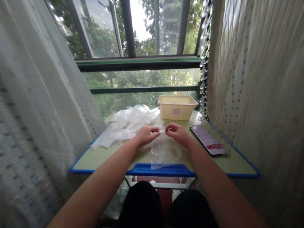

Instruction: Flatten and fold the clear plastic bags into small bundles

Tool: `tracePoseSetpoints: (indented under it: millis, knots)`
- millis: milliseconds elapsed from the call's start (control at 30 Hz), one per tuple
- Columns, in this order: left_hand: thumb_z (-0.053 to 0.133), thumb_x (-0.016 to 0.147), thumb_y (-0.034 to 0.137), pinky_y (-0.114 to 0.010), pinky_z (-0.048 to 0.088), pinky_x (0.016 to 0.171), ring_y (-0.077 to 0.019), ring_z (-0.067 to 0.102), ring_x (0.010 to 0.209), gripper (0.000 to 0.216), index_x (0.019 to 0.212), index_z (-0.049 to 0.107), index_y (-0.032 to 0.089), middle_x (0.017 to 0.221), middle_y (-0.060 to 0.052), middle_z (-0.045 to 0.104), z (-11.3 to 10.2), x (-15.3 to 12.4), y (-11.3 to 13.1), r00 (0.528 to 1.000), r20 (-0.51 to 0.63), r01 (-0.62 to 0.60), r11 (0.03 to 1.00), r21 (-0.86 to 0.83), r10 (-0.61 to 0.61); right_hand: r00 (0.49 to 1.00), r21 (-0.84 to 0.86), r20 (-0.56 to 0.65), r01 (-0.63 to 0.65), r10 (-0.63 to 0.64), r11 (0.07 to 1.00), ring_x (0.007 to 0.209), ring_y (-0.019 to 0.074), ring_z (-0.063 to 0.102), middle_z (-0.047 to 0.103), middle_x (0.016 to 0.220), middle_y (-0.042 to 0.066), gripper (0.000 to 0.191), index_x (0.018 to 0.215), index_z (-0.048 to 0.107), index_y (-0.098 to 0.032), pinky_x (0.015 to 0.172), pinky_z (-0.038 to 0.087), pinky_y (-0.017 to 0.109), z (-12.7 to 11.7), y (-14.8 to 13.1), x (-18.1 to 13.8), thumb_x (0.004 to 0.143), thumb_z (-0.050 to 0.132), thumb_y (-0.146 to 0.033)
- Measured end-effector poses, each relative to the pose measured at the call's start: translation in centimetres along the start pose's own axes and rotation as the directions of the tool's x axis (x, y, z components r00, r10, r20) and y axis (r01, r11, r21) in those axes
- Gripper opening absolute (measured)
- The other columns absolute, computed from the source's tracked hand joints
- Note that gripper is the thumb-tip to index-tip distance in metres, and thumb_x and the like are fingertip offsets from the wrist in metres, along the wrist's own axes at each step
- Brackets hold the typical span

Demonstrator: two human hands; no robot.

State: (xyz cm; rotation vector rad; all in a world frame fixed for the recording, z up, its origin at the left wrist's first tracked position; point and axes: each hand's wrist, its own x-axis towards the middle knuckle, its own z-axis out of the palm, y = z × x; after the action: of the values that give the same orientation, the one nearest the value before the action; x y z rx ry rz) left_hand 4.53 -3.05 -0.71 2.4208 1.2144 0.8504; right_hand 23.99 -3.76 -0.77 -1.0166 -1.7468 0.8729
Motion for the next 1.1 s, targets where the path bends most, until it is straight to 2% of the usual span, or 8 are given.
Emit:
tracePoseSetpoints:
  millis: [200, 300, 400, 533, 700, 867, 1000, 1100]
  knots:
    - [0.053, 0.078, 0.044, -0.024, 0.041, 0.062, -0.0137, 0.055, 0.068, 0.034, 0.087, 0.067, 0.014, 0.078, -0.003, 0.066, -0.5, 0.1, 0.2, 0.997, 0.074, 0.043, 0.956, -0.292, -0.022, 0.993, 0.342, 0.051, -0.114, 0.102, 0.933, 0.064, 0.0131, 0.058, 0.058, 0.066, -0.001, 0.009, 0.065, 0.054, -0.016, 0.056, 0.047, 0.025, 0.1, -0.9, -0.4, 0.058, 0.059, -0.017]
    - [0.06, 0.073, 0.046, -0.025, 0.043, 0.063, -0.0137, 0.054, 0.07, 0.046, 0.106, 0.062, 0.014, 0.091, -0.007, 0.065, -0.5, 0.0, 0.5, 0.994, 0.101, 0.084, 0.921, -0.38, -0.049, 0.991, 0.44, 0.067, -0.13, 0.112, 0.888, 0.063, 0.0139, 0.06, 0.056, 0.071, -0.002, 0.017, 0.07, 0.05, -0.018, 0.05, 0.048, 0.025, 0.1, -1.4, -0.6, 0.057, 0.061, -0.015]
    - [0.065, 0.07, 0.043, -0.025, 0.042, 0.063, -0.0125, 0.054, 0.07, 0.061, 0.123, 0.051, 0.017, 0.1, -0.009, 0.063, -0.4, -0.2, 1.2, 0.979, 0.193, 0.147, 0.863, -0.483, -0.059, 0.992, 0.53, 0.053, -0.129, 0.119, 0.838, 0.06, 0.0145, 0.06, 0.054, 0.074, -0.005, 0.029, 0.079, 0.045, -0.021, 0.042, 0.046, 0.023, 0.0, -1.5, -0.6, 0.057, 0.061, -0.013]
    - [0.063, 0.071, 0.045, -0.02, 0.033, 0.049, -0.0082, 0.048, 0.057, 0.047, 0.109, 0.06, 0.018, 0.076, -0.002, 0.063, -0.7, -0.3, 1.8, 0.95, 0.296, 0.249, 0.806, -0.536, -0.097, 0.99, 0.563, 0.042, -0.133, 0.133, 0.816, 0.059, 0.0125, 0.058, 0.051, 0.079, -0.005, 0.034, 0.086, 0.044, -0.023, 0.037, 0.043, 0.02, -0.2, -1.2, -0.5, 0.057, 0.059, -0.012]
    - [0.066, 0.067, 0.044, -0.019, 0.034, 0.048, -0.0075, 0.046, 0.055, 0.042, 0.099, 0.062, 0.018, 0.067, 0.002, 0.056, -1.0, -0.1, 1.0, 0.966, 0.163, 0.257, 0.813, -0.522, -0.2, 0.984, 0.499, 0.062, -0.175, 0.166, 0.849, 0.056, 0.0094, 0.053, 0.05, 0.082, -0.003, 0.031, 0.085, 0.048, -0.021, 0.033, 0.038, 0.016, -0.3, -0.9, -0.5, 0.056, 0.055, -0.013]
    - [0.067, 0.067, 0.038, -0.025, 0.044, 0.066, -0.0123, 0.055, 0.071, 0.041, 0.101, 0.062, 0.016, 0.082, -0.003, 0.062, -0.6, 0.2, 0.2, 0.989, 0.045, 0.145, 0.859, -0.49, -0.142, 0.962, 0.486, 0.009, -0.243, 0.273, 0.84, 0.067, 0.0115, 0.054, 0.052, 0.08, -0.001, 0.021, 0.08, 0.053, -0.018, 0.046, 0.046, 0.021, -0.5, -0.8, -0.2, 0.059, 0.057, -0.02]
    - [0.063, 0.071, 0.037, -0.027, 0.046, 0.067, -0.013, 0.056, 0.07, 0.038, 0.102, 0.061, 0.015, 0.084, -0.005, 0.062, -0.3, 0.2, 0.2, 0.993, 0.072, 0.12, 0.89, -0.44, -0.098, 0.956, 0.447, -0.151, -0.16, 0.251, 0.88, 0.07, 0.0108, 0.054, 0.054, 0.081, 0.0, 0.028, 0.082, 0.053, -0.018, 0.06, 0.049, 0.024, -0.6, 0.1, 0.2, 0.057, 0.065, -0.023]
    - [0.058, 0.074, 0.034, -0.026, 0.047, 0.064, -0.0118, 0.054, 0.067, 0.035, 0.102, 0.059, 0.013, 0.091, -0.007, 0.06, -0.1, 0.4, -0.4, 0.988, -0.099, 0.086, 0.954, -0.288, -0.119, 0.946, 0.282, -0.256, -0.123, 0.198, 0.952, 0.064, 0.0089, 0.053, 0.056, 0.088, 0.002, 0.028, 0.082, 0.055, -0.016, 0.055, 0.046, 0.023, -0.7, 0.8, 0.4, 0.055, 0.062, -0.018]
